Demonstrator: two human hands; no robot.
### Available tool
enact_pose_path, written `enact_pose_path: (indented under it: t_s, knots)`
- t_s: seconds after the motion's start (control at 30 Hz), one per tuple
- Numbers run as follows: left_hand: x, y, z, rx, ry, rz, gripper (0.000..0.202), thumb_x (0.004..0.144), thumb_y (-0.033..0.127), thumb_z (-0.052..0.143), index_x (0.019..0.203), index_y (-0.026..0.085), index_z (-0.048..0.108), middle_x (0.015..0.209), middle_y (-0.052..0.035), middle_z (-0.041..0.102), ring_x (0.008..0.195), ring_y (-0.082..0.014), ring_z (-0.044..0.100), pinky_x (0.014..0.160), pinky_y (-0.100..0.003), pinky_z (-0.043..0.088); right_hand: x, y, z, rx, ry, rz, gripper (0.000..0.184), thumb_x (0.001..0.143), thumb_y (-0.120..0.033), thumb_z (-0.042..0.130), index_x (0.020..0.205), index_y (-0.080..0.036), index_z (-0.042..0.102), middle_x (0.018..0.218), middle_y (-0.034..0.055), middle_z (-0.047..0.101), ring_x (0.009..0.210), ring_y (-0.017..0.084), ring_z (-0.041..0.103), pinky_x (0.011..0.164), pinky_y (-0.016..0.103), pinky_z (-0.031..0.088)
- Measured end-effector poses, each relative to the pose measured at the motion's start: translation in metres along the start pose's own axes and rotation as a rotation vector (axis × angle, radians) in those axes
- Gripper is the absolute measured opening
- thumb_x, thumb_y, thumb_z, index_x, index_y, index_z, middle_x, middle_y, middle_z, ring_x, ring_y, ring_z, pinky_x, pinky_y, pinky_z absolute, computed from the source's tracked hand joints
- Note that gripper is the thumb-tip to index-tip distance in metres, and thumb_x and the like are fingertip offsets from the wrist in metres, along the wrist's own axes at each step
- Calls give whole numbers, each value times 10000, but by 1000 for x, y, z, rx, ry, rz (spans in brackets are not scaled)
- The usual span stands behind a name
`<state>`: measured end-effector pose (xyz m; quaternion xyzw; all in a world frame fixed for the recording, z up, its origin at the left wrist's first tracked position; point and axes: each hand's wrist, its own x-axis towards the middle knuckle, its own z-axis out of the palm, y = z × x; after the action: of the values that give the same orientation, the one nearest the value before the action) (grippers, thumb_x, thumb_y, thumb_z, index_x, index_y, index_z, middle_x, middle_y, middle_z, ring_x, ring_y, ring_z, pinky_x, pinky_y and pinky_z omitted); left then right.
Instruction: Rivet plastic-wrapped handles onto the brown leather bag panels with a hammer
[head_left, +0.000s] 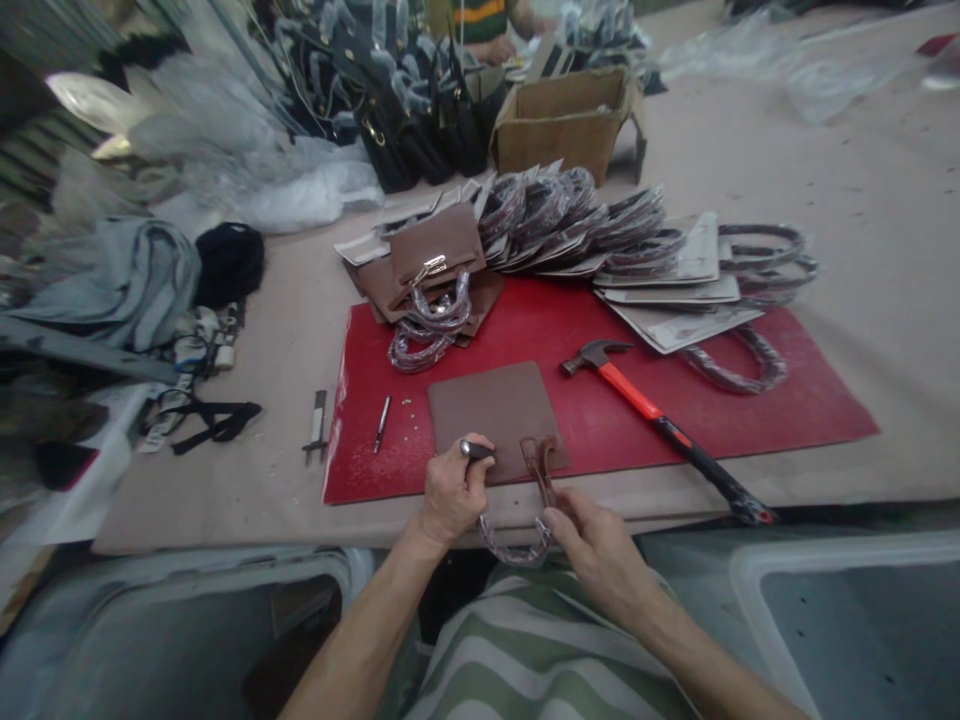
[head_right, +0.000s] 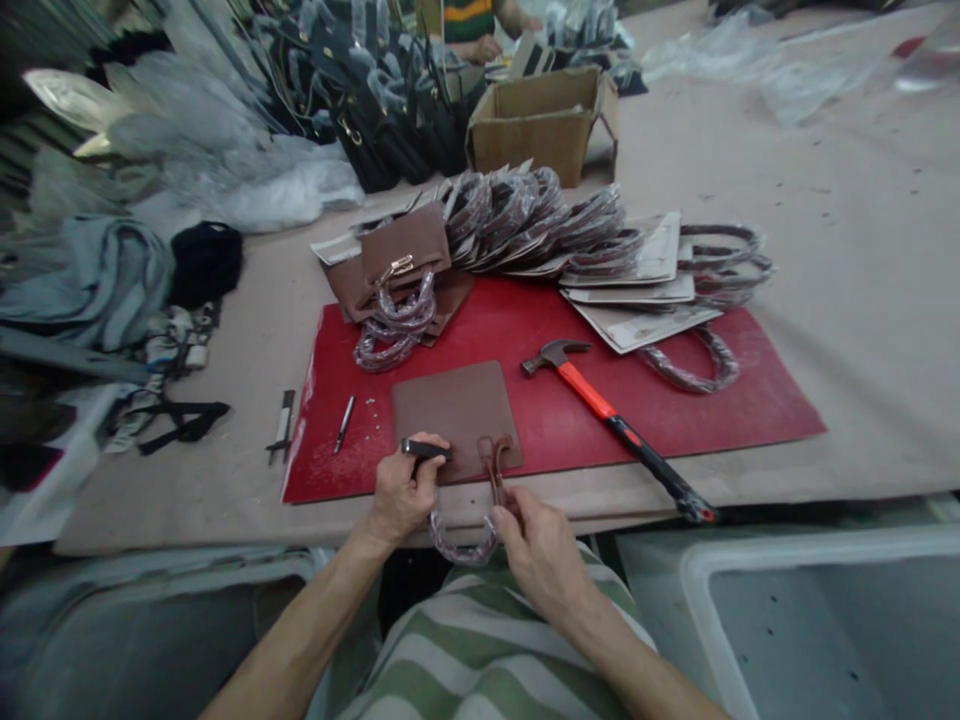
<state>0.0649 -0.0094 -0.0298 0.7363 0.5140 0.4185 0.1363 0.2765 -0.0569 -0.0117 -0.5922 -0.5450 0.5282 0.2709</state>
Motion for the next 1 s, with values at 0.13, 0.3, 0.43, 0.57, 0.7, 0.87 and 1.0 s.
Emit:
enact_pose_path:
  t_s: [0.13,0.3,0.43,0.57,0.7,0.87,1.0]
  knots:
    - [1,-1,1,14,-8,37,120,936,186,527,1014,188,618,910,-75,737,848,-185,726,772,-267,571,10,-4,-44,-562,330,-325,291,960,-362,446,1024,-188,670,948,118,711,836,257,654,769,371,466]
    - [1,-3,3,-36,-27,42,122,928,169,527,1022,192,602,905,-72,732,828,-186,732,752,-265,577,38,-5,-98,-1206,508,-310,259,935,-304,510,1088,-121,612,1082,200,631,918,321,587,719,388,424]
    - [-1,-4,5,-31,-34,69,128,939,170,523,1050,197,581,911,-76,732,804,-190,735,749,-270,585,49,-4,-119,-1280,413,-167,134,926,-200,476,948,-136,592,864,147,594,752,257,547,645,346,366]
    - [-2,-4,8,-17,-11,98,137,943,161,510,1061,198,568,891,-69,727,784,-187,731,734,-270,588,45,-9,-123,-599,222,18,129,833,-195,560,735,-211,479,704,22,508,614,162,473,589,289,374]
    - [-2,-4,9,-5,0,91,130,932,156,508,1043,199,560,869,-61,718,772,-191,727,714,-271,583,27,-18,-107,67,-12,288,150,797,-337,591,811,-209,514,667,-32,473,479,102,407,443,239,370]
    - [-1,-3,10,-7,14,82,121,923,165,510,1027,199,562,840,-57,710,748,-195,722,691,-272,576,1,-48,-88,344,-41,334,379,778,-543,662,751,-220,467,609,-77,409,388,44,272,342,187,260]
    - [0,-3,11,6,23,87,139,918,161,507,1042,190,563,852,-66,713,741,-200,717,682,-280,569,-15,-86,-87,-162,113,-119,451,943,-618,448,704,-236,440,536,-56,443,384,83,375,368,217,286]
